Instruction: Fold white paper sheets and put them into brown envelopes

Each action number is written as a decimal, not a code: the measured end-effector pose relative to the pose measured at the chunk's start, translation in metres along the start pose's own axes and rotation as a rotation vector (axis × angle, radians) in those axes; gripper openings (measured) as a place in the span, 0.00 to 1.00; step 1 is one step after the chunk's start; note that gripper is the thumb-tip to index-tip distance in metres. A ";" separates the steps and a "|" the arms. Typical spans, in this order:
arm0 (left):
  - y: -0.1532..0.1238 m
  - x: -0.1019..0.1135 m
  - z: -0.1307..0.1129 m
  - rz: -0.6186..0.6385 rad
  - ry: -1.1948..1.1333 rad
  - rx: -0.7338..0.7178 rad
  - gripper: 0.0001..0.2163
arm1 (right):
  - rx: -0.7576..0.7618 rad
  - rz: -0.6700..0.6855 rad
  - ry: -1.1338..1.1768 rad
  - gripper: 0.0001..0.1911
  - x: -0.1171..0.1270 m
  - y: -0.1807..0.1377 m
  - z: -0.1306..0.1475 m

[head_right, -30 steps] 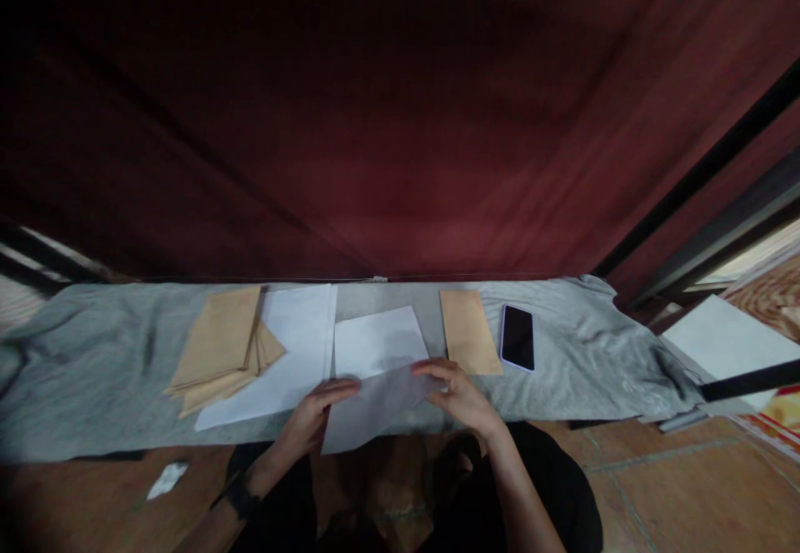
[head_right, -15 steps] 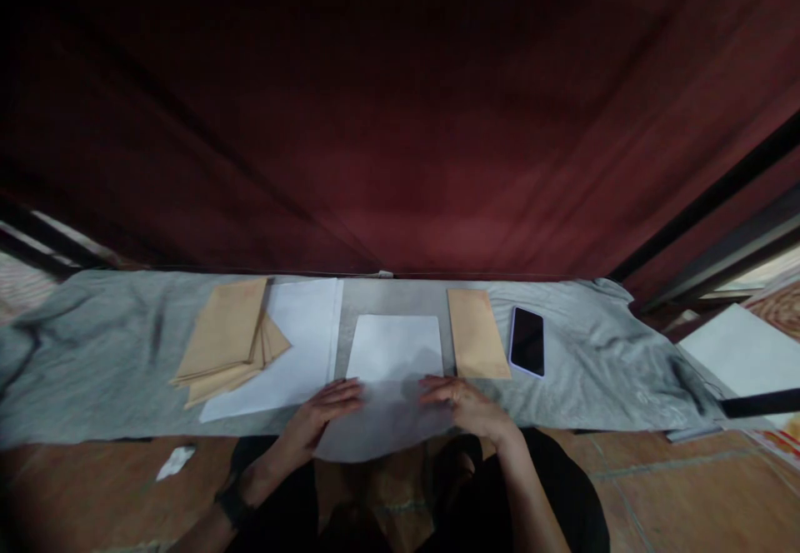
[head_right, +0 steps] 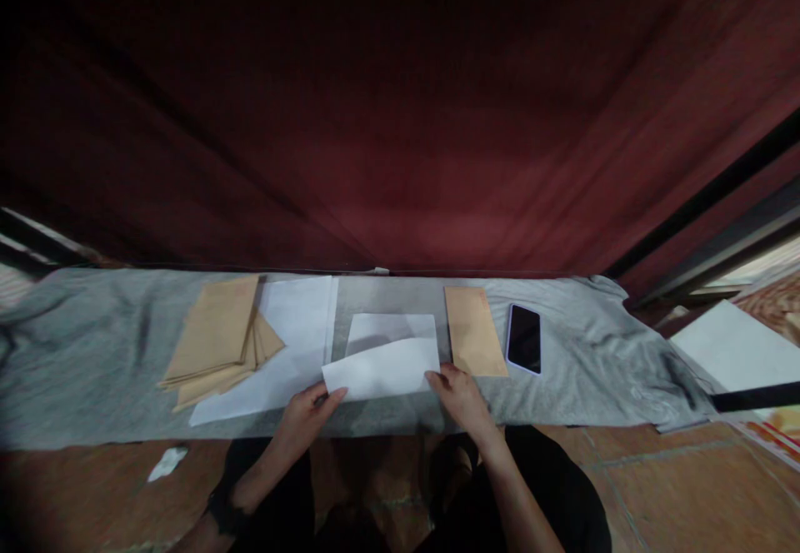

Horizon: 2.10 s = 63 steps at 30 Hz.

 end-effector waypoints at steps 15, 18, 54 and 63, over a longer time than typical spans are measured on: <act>0.056 0.001 -0.021 -0.124 0.557 0.061 0.14 | -0.082 -0.144 -0.531 0.18 -0.017 0.020 -0.007; 0.062 0.000 -0.024 -0.136 0.590 0.070 0.14 | -0.117 -0.174 -0.632 0.18 -0.021 0.023 -0.003; 0.077 -0.010 -0.030 -0.257 0.781 0.116 0.12 | 0.476 -0.146 -0.559 0.26 -0.078 0.051 0.015; 0.091 -0.038 -0.054 -0.359 0.669 -0.225 0.20 | 0.438 -0.139 -0.675 0.27 -0.095 0.048 0.008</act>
Point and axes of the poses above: each hand's wrist, its own y-axis towards the middle knuckle, its own x-axis out of the back of the hand, z = x × y, the point moved 3 cm from there along y, towards the middle knuckle, and after that the axes turned 8 degrees about y, right-handed, at the moved point
